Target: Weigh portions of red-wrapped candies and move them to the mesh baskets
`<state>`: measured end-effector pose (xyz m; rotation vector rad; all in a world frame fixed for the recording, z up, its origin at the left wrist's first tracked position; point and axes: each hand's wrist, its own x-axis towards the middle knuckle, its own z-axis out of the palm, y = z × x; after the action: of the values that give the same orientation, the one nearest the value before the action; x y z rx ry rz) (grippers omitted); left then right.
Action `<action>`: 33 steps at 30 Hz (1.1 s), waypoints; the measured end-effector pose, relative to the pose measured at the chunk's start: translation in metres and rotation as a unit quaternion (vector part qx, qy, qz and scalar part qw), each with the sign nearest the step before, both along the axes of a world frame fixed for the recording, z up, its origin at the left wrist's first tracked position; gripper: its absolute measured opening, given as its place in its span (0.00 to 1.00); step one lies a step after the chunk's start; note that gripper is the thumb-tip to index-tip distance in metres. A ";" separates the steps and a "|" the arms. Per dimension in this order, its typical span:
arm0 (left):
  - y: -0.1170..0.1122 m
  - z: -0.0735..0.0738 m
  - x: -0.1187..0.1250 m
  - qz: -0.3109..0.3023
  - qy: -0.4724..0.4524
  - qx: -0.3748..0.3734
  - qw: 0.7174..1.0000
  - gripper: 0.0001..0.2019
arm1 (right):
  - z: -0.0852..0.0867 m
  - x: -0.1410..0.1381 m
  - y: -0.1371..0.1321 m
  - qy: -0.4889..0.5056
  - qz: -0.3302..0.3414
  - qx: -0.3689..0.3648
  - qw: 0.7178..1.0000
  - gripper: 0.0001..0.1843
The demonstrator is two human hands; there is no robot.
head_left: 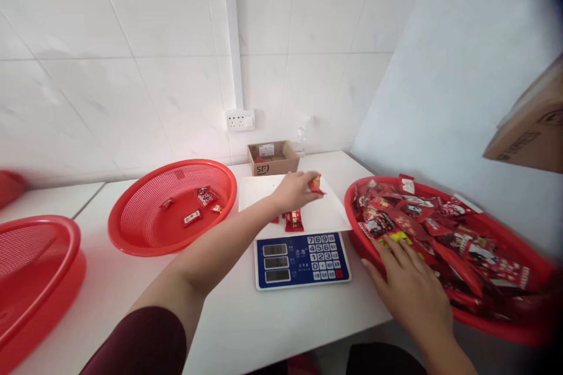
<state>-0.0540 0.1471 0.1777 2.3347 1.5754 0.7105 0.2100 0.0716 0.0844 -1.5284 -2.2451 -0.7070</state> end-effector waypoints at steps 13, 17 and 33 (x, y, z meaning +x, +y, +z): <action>-0.158 0.012 -0.081 0.077 -0.744 -0.222 0.625 0.24 | 0.002 0.001 -0.001 0.067 -0.006 -0.072 0.995 0.32; -0.200 -0.017 -0.091 0.108 -0.764 -0.237 0.591 0.27 | 0.004 0.008 0.003 0.145 0.008 -0.136 0.980 0.35; -0.223 -0.042 -0.072 0.124 -0.721 -0.339 0.591 0.16 | 0.023 0.024 0.019 0.218 -0.013 -0.165 0.962 0.33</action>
<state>-0.1256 -0.0764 0.1353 0.4232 0.9247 1.2293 0.2343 0.0902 0.1076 -1.6633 -2.0697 0.0168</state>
